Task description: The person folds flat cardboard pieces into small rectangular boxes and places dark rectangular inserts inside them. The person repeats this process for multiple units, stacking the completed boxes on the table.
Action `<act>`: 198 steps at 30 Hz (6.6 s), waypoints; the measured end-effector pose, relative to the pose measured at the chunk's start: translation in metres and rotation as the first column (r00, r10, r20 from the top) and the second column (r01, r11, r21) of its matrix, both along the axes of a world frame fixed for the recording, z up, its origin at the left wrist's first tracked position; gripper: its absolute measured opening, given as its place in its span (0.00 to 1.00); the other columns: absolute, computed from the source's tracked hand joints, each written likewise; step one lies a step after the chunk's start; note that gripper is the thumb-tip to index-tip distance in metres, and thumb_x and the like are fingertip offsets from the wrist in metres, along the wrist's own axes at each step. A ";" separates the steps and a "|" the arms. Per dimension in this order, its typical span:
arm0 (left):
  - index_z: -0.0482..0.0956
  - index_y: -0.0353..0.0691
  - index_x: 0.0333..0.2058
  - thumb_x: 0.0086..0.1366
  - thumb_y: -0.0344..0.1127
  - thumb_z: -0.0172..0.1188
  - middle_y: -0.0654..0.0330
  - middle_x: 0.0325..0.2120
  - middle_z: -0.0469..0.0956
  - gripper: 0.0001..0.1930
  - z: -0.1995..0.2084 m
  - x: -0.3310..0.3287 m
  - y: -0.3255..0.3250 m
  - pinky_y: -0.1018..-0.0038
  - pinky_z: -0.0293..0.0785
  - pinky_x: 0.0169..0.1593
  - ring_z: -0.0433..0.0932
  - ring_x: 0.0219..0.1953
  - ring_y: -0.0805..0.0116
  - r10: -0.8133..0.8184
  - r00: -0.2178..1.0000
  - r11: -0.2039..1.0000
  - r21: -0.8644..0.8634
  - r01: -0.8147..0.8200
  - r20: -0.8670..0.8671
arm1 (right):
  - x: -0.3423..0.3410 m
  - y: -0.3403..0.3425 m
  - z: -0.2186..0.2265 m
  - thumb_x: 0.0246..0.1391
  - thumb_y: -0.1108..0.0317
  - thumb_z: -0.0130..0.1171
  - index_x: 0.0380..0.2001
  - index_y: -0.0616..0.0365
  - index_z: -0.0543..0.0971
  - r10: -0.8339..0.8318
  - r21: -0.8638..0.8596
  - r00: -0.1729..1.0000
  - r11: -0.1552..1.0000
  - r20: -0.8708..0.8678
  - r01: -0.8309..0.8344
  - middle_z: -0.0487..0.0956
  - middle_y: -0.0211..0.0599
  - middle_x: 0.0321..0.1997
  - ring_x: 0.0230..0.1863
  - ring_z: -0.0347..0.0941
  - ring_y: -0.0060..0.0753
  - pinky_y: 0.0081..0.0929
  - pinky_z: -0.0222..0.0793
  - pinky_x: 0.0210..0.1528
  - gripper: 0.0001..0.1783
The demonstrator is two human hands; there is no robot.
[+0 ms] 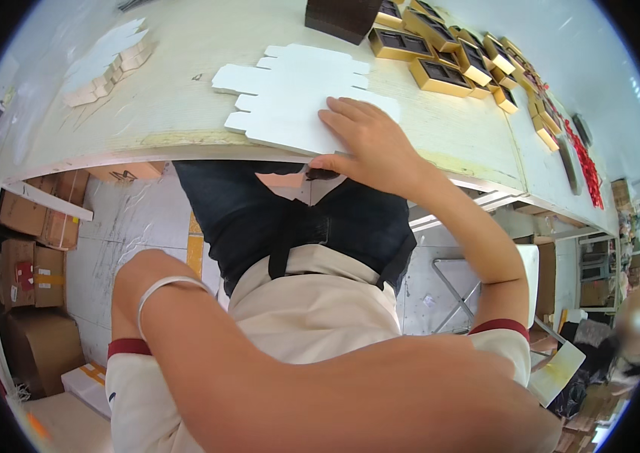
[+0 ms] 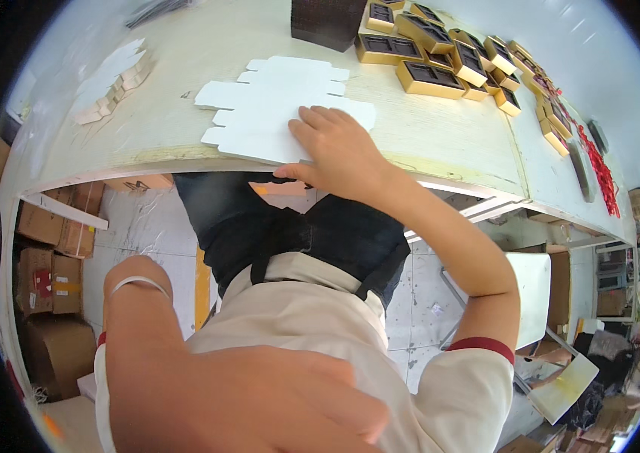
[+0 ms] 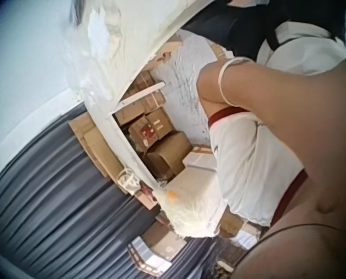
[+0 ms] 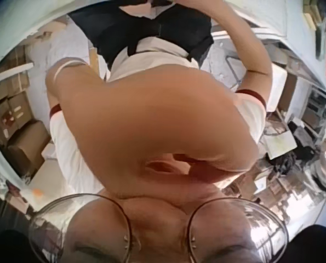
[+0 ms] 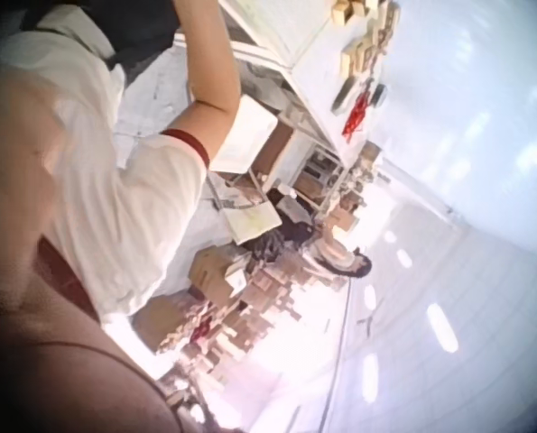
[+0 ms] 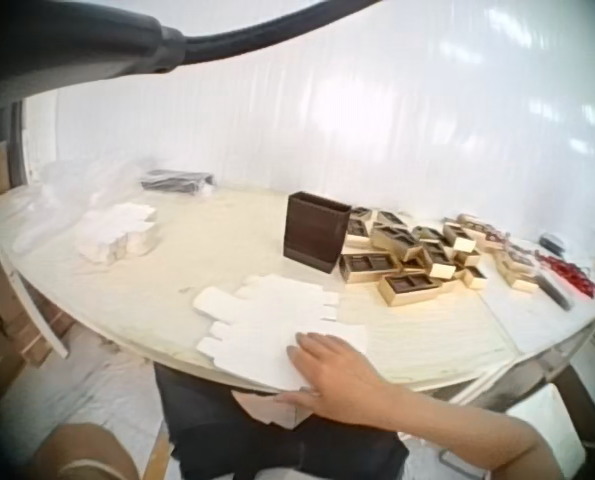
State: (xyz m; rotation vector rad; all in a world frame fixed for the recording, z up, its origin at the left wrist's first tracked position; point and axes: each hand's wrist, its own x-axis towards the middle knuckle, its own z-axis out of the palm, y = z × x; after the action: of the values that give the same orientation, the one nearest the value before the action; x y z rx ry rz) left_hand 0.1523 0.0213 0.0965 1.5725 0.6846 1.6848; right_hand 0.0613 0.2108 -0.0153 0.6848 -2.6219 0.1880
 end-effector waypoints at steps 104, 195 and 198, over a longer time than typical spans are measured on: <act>0.67 0.43 0.50 0.58 0.34 0.55 0.53 0.37 0.75 0.19 -0.075 -0.196 0.031 0.68 0.69 0.43 0.74 0.38 0.59 0.241 0.429 0.460 -0.287 -0.840 -0.871 | 0.016 0.008 0.011 0.47 0.71 0.61 0.32 0.61 0.78 0.222 -0.267 0.971 0.944 0.085 -0.193 0.73 0.40 0.32 0.33 0.70 0.43 0.33 0.66 0.35 0.08; 0.76 0.35 0.29 0.52 0.27 0.61 0.57 0.30 0.76 0.05 -0.079 -0.180 -0.010 0.68 0.68 0.42 0.72 0.36 0.60 0.482 0.295 0.616 0.080 -0.784 -0.825 | -0.007 0.073 0.027 0.44 0.73 0.63 0.40 0.56 0.77 0.102 -0.190 0.993 0.975 -0.056 -0.111 0.73 0.38 0.46 0.40 0.69 0.37 0.31 0.66 0.41 0.16; 0.78 0.36 0.33 0.51 0.27 0.61 0.58 0.42 0.74 0.09 -0.071 -0.195 -0.022 0.66 0.65 0.50 0.70 0.43 0.59 0.501 -0.065 0.552 0.377 -0.744 -0.863 | -0.008 0.086 0.035 0.43 0.73 0.62 0.31 0.60 0.79 -0.066 -0.013 0.997 0.998 0.031 0.066 0.77 0.40 0.34 0.36 0.71 0.41 0.35 0.66 0.39 0.09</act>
State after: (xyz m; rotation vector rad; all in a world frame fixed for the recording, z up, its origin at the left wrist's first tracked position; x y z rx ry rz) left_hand -0.0423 -0.0012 0.0254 2.1499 2.5447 0.8091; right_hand 0.0528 0.2966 0.0195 0.5939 -2.6655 0.1982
